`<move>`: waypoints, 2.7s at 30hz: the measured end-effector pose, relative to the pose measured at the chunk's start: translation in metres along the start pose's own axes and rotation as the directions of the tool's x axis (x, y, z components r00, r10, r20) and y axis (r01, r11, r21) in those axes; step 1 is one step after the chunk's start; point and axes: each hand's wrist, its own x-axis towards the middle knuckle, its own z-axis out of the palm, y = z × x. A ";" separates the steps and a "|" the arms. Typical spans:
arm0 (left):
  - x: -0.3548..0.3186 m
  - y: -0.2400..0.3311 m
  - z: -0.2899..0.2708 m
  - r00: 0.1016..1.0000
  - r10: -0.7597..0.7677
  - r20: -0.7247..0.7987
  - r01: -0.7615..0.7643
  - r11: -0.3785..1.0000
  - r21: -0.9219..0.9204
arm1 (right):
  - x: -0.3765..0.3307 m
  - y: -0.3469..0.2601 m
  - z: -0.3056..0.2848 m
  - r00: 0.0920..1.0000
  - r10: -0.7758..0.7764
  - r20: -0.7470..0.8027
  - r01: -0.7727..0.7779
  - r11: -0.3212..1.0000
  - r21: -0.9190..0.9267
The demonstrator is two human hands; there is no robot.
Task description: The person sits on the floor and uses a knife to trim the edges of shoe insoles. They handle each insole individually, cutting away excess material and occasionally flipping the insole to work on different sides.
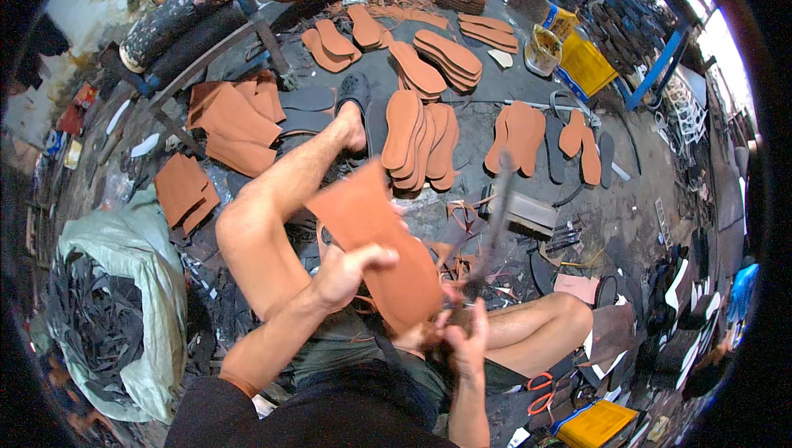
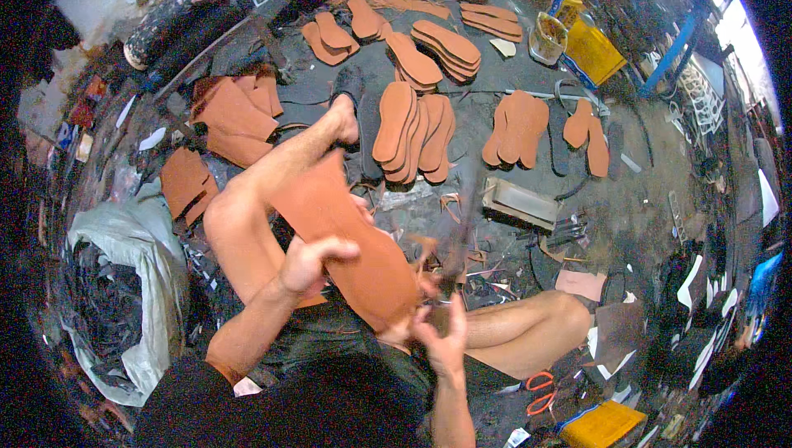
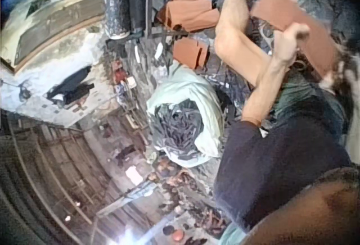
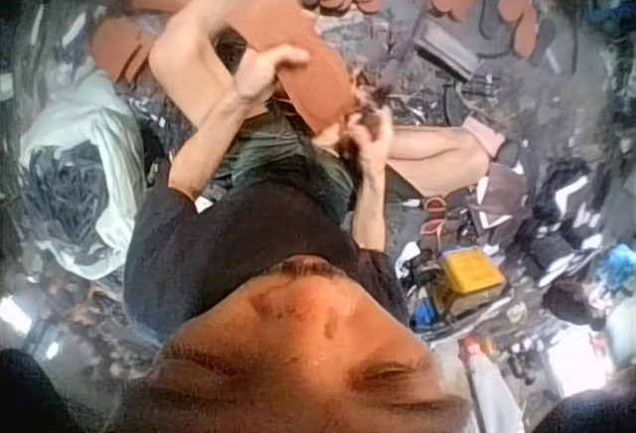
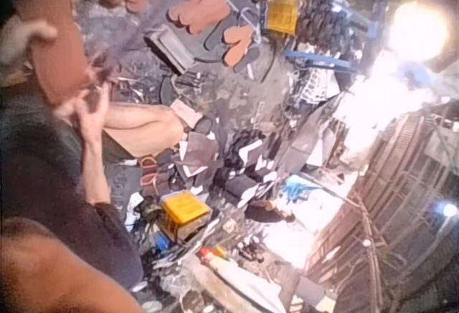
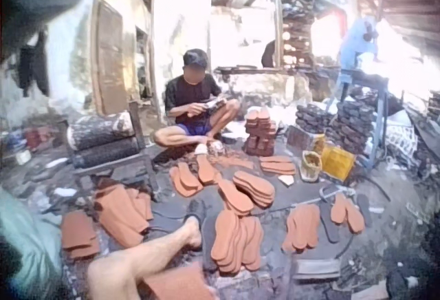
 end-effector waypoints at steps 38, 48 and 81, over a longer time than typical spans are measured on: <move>-0.073 0.032 -0.038 0.873 0.011 -0.488 -0.085 0.988 -0.130 | 0.031 0.011 0.070 0.876 -0.215 0.433 0.459 0.647 -0.609; -0.073 0.020 -0.031 0.901 0.085 -0.426 -0.134 0.987 -0.085 | 0.075 -0.004 0.158 0.861 -0.374 0.344 0.504 0.709 -0.492; -0.079 0.049 -0.053 0.961 -0.246 -0.125 0.263 0.954 0.144 | 0.114 -0.109 0.123 0.547 0.201 0.813 0.728 0.366 -0.580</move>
